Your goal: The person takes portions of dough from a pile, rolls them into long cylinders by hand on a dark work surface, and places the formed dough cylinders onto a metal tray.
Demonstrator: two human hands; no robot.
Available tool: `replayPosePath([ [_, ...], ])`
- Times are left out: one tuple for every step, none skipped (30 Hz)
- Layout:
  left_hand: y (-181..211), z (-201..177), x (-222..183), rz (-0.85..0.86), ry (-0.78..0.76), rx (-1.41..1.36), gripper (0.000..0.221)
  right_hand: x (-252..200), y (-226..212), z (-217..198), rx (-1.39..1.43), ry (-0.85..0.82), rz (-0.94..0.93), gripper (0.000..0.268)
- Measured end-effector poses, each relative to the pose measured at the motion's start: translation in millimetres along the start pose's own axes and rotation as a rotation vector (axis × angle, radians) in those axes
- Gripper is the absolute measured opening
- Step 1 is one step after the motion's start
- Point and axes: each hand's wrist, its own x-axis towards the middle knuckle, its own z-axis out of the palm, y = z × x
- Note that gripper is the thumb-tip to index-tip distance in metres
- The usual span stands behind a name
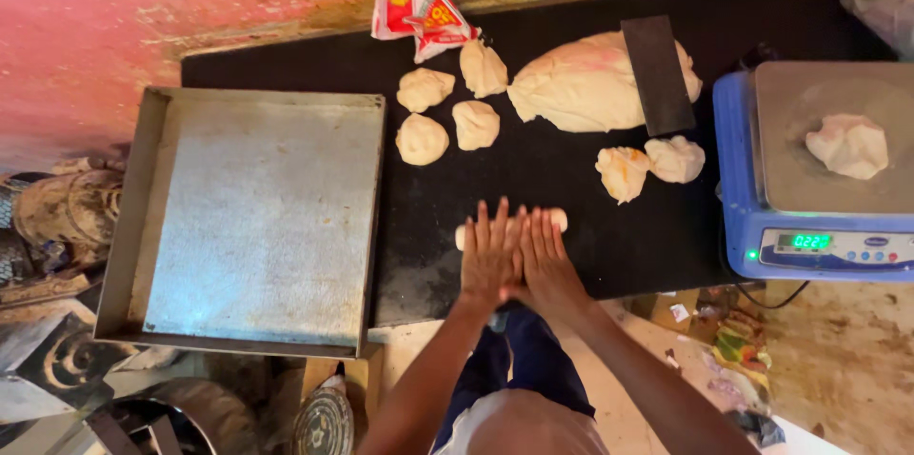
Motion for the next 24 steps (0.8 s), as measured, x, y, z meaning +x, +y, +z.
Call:
replayPosePath([
  [-3.7,-0.5,10.7,-0.008,0.037,0.017,0.072,15.4,11.2,2.0,-0.015,0.019,0.005,0.128],
  [-11.0,-3.3,27.9,-0.017,0.077,0.034,0.072,33.2,24.4,2.9,-0.032,0.040,0.008,0.129],
  [-18.5,-8.4,45.7,-0.026,0.117,0.052,0.072,48.1,35.5,2.7,-0.029,0.030,0.009,0.129],
  [-25.9,-15.3,63.4,-0.020,0.084,0.111,0.074,65.6,47.4,2.9,-0.027,0.023,0.009,0.128],
  [-34.8,-23.2,81.6,-0.013,0.050,0.171,0.075,89.1,61.4,4.3,0.015,-0.019,0.047,0.125],
  [-45.2,-30.8,99.5,0.008,0.079,0.143,0.076,102.7,69.5,6.1,0.056,-0.066,0.087,0.123],
  [-51.3,-36.7,105.7,0.029,0.108,0.115,0.076,104.5,69.3,8.4,0.076,-0.062,0.101,0.122],
  [-50.6,-40.3,97.9,0.062,0.083,0.140,0.078,105.2,68.2,9.5,0.094,-0.058,0.112,0.122],
  [-49.4,-42.8,88.5,0.095,0.059,0.164,0.080,101.7,65.6,9.0,0.112,-0.054,0.124,0.122],
  [-49.1,-44.4,79.1,0.132,0.036,0.193,0.082,86.9,58.0,5.9,0.107,-0.023,0.078,0.123],
  [-44.4,-43.4,57.0,0.144,0.072,0.079,0.077,59.0,43.9,-0.2,0.101,0.009,0.033,0.123],
  [-37.5,-41.6,30.9,0.151,0.118,-0.033,0.073,35.3,29.7,-7.2,0.089,0.044,-0.021,0.124],
  [-30.0,-39.4,3.1,0.165,0.168,-0.061,0.071,12.8,8.5,-11.9,0.013,-0.013,-0.010,0.127],
  [-24.3,-36.2,-16.1,0.172,0.222,-0.088,0.069,-1.2,-6.2,-16.3,-0.064,-0.069,-0.007,0.129],
  [-20.9,-31.2,-21.3,0.134,0.263,-0.077,0.065,-4.6,-9.4,-20.0,0.004,0.003,0.014,0.129],
  [-14.9,-24.7,-30.1,0.107,0.287,-0.070,0.061,-13.2,-16.8,-22.5,0.080,0.067,0.052,0.129],
  [-10.2,-18.3,-35.4,0.079,0.310,-0.064,0.058,-18.1,-21.9,-24.6,0.156,0.131,0.090,0.129],
  [-11.0,-12.6,-25.1,0.148,0.338,-0.050,0.059,-9.4,-16.6,-26.1,0.227,0.211,0.036,0.127],
  [-13.9,-6.1,-8.5,0.218,0.364,-0.035,0.061,3.3,-8.3,-26.4,0.299,0.290,-0.020,0.125],
  [-15.5,3.0,1.0,0.293,0.371,-0.030,0.062,11.4,-4.1,-23.1,0.378,0.357,-0.059,0.123],
  [-23.2,14.0,18.1,0.323,0.309,-0.053,0.061,38.4,7.3,-12.0,0.368,0.361,-0.131,0.118],
  [-35.3,25.5,44.5,0.354,0.252,-0.075,0.061,68.5,21.8,-1.1,0.354,0.368,-0.206,0.113],
  [-45.2,36.4,65.3,0.385,0.195,-0.096,0.060,82.4,30.2,5.7,0.286,0.353,-0.217,0.111],
  [-56.2,44.6,84.3,0.381,0.238,-0.102,0.056,101.0,40.1,11.2,0.216,0.346,-0.240,0.110],
])
